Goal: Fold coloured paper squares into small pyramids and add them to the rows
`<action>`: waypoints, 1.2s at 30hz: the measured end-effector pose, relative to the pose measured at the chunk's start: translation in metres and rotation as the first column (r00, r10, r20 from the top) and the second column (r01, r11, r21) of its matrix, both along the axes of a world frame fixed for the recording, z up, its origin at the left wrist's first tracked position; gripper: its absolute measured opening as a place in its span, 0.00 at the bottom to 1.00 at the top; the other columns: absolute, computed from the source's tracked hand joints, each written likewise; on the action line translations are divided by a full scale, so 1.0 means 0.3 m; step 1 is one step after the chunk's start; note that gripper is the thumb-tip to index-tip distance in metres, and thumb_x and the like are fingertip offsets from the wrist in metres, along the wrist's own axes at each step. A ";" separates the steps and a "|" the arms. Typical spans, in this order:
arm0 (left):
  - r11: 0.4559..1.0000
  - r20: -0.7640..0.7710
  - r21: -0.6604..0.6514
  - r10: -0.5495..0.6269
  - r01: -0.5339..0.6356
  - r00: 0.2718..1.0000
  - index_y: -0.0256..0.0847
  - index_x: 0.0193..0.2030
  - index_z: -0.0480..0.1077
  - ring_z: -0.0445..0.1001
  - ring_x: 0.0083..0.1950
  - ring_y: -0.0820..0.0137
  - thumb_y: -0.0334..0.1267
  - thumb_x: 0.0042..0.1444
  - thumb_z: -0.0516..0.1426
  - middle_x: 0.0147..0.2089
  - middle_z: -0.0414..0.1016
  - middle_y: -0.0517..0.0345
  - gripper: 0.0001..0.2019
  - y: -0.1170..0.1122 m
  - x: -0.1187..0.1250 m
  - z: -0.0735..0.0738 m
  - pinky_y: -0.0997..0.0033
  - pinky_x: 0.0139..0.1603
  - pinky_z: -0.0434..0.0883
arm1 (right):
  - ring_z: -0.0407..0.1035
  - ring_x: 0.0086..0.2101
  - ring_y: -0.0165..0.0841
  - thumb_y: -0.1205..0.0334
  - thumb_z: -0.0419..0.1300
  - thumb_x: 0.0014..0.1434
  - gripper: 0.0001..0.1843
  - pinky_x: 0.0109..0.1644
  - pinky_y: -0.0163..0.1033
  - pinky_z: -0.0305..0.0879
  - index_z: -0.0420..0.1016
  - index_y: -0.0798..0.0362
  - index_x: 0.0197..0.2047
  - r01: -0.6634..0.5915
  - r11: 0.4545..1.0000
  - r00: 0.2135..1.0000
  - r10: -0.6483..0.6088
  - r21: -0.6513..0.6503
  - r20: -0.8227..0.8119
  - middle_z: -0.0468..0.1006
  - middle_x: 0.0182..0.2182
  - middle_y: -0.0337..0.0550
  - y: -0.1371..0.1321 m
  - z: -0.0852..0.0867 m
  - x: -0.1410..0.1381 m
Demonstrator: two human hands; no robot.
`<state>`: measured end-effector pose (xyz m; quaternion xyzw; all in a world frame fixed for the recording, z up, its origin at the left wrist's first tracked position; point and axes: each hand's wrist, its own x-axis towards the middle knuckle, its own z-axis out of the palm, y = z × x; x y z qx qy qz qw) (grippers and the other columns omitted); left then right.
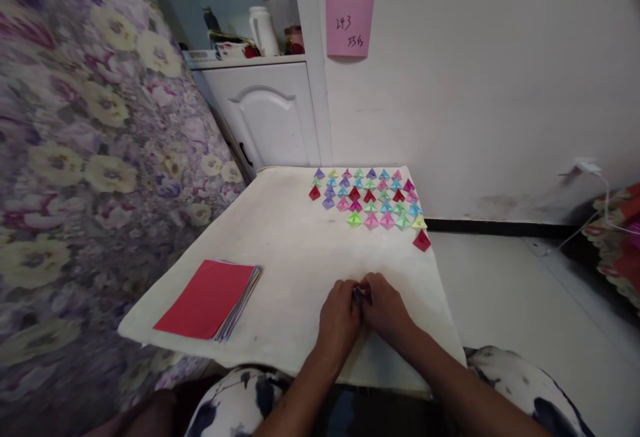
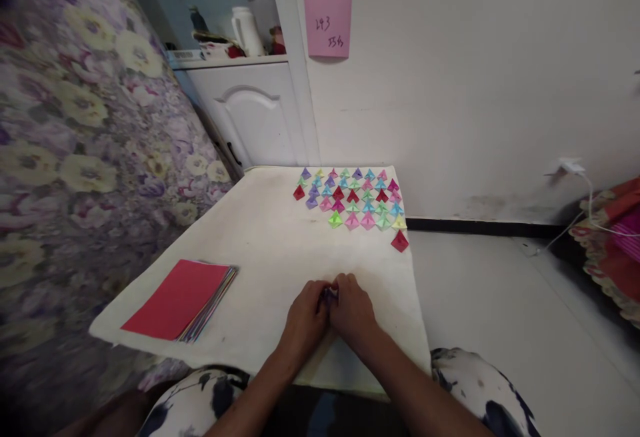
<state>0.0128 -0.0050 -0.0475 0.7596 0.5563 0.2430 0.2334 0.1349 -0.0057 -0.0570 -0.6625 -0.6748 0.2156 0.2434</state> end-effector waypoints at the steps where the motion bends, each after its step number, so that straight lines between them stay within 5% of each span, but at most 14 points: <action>1: 1.000 -0.002 -0.006 -0.003 0.003 1.000 0.41 0.44 0.66 0.67 0.42 0.68 0.28 0.54 0.47 0.40 0.69 0.54 0.13 0.000 0.000 0.002 0.70 0.42 0.63 | 0.65 0.32 0.31 0.68 0.52 0.53 0.06 0.34 0.34 0.54 0.64 0.53 0.36 0.000 1.000 1.000 0.000 0.003 0.003 0.67 0.34 0.42 -0.001 0.000 -0.001; 36: 0.996 -0.163 -0.064 0.051 -0.062 0.985 0.40 0.30 0.69 0.70 0.34 0.68 0.29 0.53 0.48 0.31 0.73 0.55 0.09 0.039 -0.005 0.029 0.72 0.34 0.61 | 0.67 0.32 0.33 0.71 0.49 0.54 0.12 0.33 0.36 0.54 0.61 0.52 0.42 -0.045 0.999 0.998 0.044 0.016 0.055 0.67 0.40 0.45 -0.024 0.030 -0.029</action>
